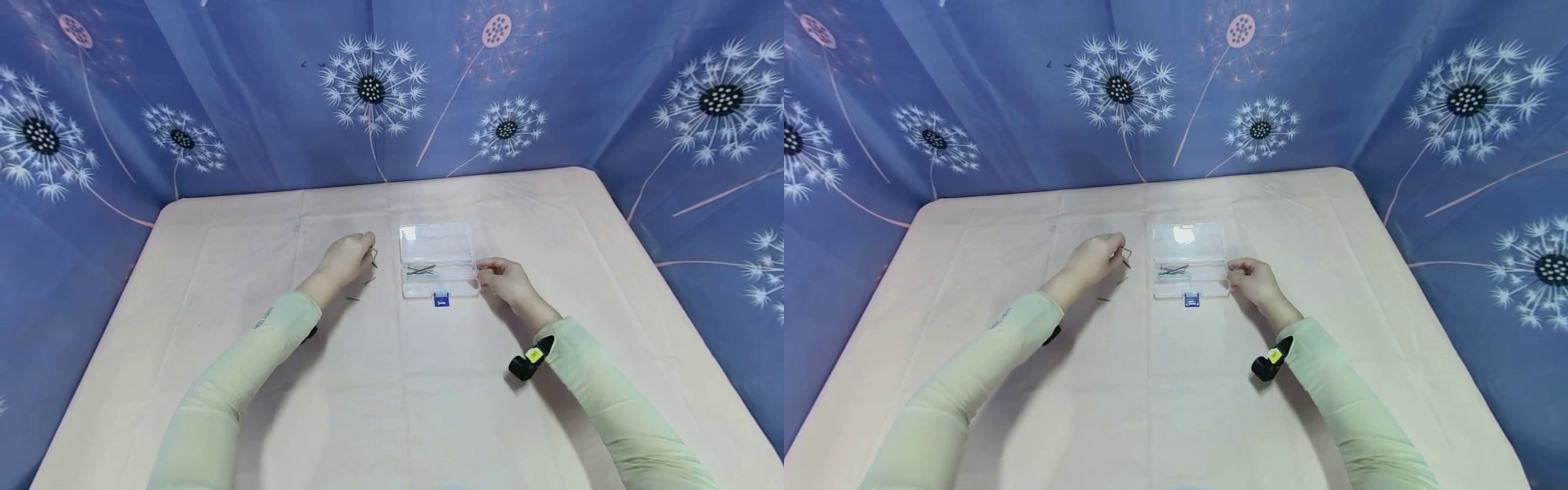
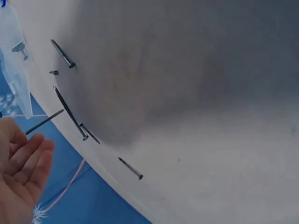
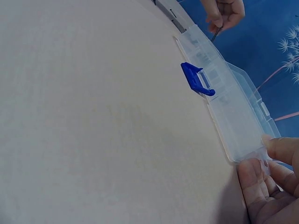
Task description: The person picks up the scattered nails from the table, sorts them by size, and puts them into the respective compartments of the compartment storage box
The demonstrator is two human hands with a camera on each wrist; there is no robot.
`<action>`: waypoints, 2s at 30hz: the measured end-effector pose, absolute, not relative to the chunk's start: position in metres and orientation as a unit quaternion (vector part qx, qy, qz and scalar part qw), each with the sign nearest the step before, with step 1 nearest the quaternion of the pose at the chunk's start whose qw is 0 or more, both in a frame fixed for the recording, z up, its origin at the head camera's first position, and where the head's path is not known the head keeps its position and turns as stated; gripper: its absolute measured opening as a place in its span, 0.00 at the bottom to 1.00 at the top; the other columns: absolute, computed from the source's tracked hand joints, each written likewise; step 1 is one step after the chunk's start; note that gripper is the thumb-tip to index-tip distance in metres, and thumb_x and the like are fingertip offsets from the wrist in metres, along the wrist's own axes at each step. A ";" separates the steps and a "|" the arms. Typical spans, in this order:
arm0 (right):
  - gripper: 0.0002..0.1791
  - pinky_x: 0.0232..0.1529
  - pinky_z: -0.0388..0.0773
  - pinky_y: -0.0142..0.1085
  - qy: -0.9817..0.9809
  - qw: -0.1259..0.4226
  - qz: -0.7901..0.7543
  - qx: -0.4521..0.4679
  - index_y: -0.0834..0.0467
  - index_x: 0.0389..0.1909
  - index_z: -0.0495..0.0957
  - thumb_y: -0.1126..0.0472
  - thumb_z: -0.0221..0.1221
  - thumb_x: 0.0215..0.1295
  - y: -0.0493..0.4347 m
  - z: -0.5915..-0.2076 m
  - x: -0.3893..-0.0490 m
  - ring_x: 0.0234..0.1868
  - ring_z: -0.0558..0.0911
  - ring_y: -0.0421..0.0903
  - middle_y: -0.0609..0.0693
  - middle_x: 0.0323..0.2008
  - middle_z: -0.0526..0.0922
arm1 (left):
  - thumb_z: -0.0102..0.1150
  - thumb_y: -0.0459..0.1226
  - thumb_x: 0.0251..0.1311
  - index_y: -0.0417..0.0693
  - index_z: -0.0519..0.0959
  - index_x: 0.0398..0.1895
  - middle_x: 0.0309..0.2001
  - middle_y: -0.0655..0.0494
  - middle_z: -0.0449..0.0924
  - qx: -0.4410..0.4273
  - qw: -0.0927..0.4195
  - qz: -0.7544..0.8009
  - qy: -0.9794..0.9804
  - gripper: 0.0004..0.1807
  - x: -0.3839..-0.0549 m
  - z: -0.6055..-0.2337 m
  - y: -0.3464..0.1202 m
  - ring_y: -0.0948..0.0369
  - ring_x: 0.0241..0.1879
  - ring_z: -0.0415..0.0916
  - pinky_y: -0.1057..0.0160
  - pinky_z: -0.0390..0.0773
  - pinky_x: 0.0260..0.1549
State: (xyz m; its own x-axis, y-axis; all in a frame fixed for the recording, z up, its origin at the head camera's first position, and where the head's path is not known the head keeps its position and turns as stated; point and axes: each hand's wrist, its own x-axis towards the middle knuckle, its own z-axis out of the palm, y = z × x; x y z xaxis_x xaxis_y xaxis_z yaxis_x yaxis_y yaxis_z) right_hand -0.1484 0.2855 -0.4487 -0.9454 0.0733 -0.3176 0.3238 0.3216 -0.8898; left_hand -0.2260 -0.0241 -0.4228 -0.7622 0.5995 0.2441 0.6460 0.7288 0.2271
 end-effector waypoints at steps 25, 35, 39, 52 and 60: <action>0.22 0.27 0.74 0.21 0.807 0.109 -0.567 0.123 0.72 0.58 0.68 0.66 0.53 0.66 0.287 -0.450 -0.149 0.25 0.77 0.32 0.40 0.29 0.75 | 0.53 0.28 0.62 0.31 0.75 0.40 0.40 0.37 0.83 -0.111 -0.080 -0.569 -0.811 0.06 -0.208 -0.419 -0.026 0.50 0.43 0.82 0.69 0.81 0.42; 0.22 0.25 0.73 0.21 0.807 0.108 -0.567 0.120 0.72 0.58 0.68 0.65 0.53 0.66 0.286 -0.447 -0.148 0.26 0.77 0.32 0.41 0.30 0.75 | 0.50 0.26 0.61 0.29 0.74 0.41 0.41 0.34 0.82 -0.106 -0.098 -0.608 -0.780 0.07 -0.199 -0.416 -0.009 0.53 0.40 0.83 0.70 0.82 0.39; 0.22 0.26 0.74 0.21 0.802 0.105 -0.576 0.120 0.72 0.58 0.68 0.66 0.53 0.66 0.286 -0.446 -0.148 0.25 0.77 0.31 0.41 0.29 0.75 | 0.51 0.25 0.60 0.29 0.75 0.41 0.41 0.34 0.82 -0.115 -0.105 -0.612 -0.775 0.08 -0.197 -0.416 0.001 0.56 0.37 0.83 0.69 0.82 0.39; 0.23 0.29 0.77 0.21 0.797 0.108 -0.582 0.122 0.72 0.59 0.67 0.66 0.53 0.65 0.286 -0.445 -0.149 0.26 0.77 0.31 0.41 0.30 0.75 | 0.54 0.26 0.59 0.32 0.77 0.38 0.36 0.39 0.83 -0.136 -0.127 -0.587 -0.788 0.06 -0.197 -0.422 0.031 0.56 0.34 0.82 0.70 0.81 0.35; 0.23 0.24 0.72 0.23 0.809 0.111 -0.565 0.118 0.71 0.59 0.68 0.65 0.53 0.66 0.286 -0.446 -0.148 0.25 0.78 0.32 0.42 0.30 0.76 | 0.57 0.27 0.59 0.33 0.77 0.38 0.35 0.42 0.83 -0.130 -0.163 -0.576 -0.791 0.05 -0.198 -0.429 0.043 0.59 0.29 0.81 0.67 0.83 0.33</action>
State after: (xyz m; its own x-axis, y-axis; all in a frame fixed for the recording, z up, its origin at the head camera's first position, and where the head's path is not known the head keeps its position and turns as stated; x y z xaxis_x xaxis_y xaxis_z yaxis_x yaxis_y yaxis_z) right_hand -0.1475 0.2856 -0.4465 -0.9473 0.0663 -0.3135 0.3172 0.3339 -0.8876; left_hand -0.1982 0.0433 -0.4287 -0.9133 0.3927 -0.1082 0.0178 0.3039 0.9525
